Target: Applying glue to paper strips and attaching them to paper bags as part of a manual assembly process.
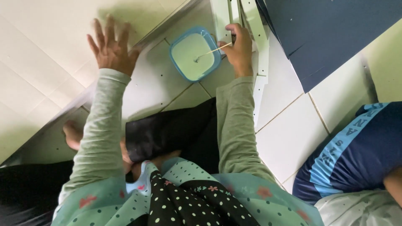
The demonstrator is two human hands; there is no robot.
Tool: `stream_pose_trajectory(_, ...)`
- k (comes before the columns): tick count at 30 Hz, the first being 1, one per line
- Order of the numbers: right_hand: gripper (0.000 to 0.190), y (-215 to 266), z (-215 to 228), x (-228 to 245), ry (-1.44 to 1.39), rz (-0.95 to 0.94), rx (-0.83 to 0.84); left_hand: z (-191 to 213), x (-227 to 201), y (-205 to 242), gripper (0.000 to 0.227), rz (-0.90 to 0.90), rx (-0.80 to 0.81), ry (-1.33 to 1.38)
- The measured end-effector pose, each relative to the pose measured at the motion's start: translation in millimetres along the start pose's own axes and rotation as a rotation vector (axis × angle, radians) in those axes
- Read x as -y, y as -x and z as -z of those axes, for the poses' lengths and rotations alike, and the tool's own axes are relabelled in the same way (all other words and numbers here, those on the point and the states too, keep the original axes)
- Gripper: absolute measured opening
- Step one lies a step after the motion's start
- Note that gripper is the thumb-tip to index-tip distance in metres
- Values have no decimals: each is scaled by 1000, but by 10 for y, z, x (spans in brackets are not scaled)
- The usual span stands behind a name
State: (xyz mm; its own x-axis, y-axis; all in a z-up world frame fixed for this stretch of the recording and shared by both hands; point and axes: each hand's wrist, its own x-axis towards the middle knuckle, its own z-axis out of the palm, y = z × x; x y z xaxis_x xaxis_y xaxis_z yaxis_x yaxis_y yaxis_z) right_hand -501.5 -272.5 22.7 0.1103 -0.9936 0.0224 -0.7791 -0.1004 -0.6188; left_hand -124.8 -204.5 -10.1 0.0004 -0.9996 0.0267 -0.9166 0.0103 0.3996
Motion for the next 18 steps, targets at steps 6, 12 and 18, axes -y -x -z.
stream_pose_trajectory(6,65,-52,-61,-49,50,38,-40,-152,-1159,-621,37,-267,-68,438)
stream_pose_trajectory(12,44,1,326,424,-234,-132,-31,-666,-1653,-1163,28,-150,-10,598)
stream_pose_trajectory(18,40,26,619,585,-554,-250,-8,-1162,-1975,-1465,59,-47,128,950)
